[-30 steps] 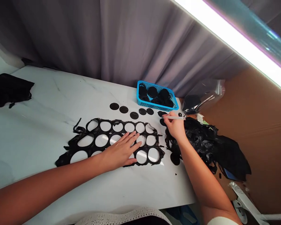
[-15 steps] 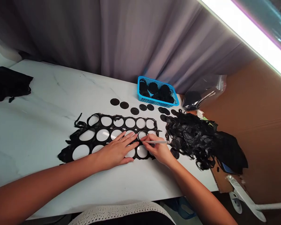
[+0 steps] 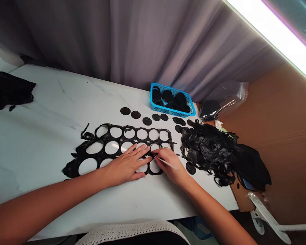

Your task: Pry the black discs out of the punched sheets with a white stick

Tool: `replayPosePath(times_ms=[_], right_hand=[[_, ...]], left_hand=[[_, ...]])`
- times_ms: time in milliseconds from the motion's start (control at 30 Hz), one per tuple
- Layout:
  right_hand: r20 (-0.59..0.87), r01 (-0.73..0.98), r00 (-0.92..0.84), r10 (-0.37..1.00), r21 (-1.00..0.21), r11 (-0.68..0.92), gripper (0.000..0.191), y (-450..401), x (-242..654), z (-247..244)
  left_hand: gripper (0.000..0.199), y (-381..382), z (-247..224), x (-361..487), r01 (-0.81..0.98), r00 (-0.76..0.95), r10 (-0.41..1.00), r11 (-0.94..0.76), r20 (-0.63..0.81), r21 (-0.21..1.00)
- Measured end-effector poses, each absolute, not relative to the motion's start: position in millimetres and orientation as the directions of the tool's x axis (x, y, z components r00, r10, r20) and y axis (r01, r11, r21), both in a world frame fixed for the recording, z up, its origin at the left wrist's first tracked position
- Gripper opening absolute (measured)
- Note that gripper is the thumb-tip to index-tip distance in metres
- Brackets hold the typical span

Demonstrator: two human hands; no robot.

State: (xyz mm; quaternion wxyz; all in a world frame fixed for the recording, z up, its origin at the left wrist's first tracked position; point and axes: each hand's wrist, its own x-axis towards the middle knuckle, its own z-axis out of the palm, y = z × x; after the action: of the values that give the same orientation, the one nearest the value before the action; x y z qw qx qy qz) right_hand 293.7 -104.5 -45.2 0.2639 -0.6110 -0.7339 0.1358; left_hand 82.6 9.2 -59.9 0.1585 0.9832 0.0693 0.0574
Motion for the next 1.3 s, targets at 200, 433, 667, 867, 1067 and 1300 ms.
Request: replayPosePath(times_ms=[200,433,667,867,1067,1300], right_hand=[[0.336,0.955,-0.196,0.921,-0.148,0.257,0.016,-93.2,317.5,-46.1],[0.378,0.806,0.476,0.794,-0.548,-0.222,0.015,-79.4,385.8,-16.6],[0.036,0.508,0.241,0.97,-0.856,-0.094,0.022,-130.5,300.2,-14.7],[-0.019,0.49,0.218,0.976,-0.862,-0.126,0.018,-152.5,264.7,-30.7],[0.061,0.59,0.211,0.976,-0.804,-0.077,0.017,-152.6,263.2,-33.8],[0.263,0.877,0.025,0.964,-0.47,0.105,0.015,-160.7,246.3,-48.8]], left_hand=[[0.057,10.1,-63.6,81.5,0.106,0.98,0.152,-0.945,0.129,0.308],[0.062,10.4,-56.7,77.9,0.086,0.977,0.139,-0.95,0.16,0.302],[0.044,-5.6,-45.8,68.6,-0.065,0.982,-0.007,-0.951,0.191,0.302],[0.048,-12.0,-49.9,66.0,-0.034,0.988,0.016,-0.948,0.155,0.315],[0.044,-11.1,-51.3,65.9,-0.036,0.984,0.031,-0.93,0.175,0.365],[0.047,-11.4,-51.5,65.4,-0.014,0.992,0.03,-0.936,0.121,0.353]])
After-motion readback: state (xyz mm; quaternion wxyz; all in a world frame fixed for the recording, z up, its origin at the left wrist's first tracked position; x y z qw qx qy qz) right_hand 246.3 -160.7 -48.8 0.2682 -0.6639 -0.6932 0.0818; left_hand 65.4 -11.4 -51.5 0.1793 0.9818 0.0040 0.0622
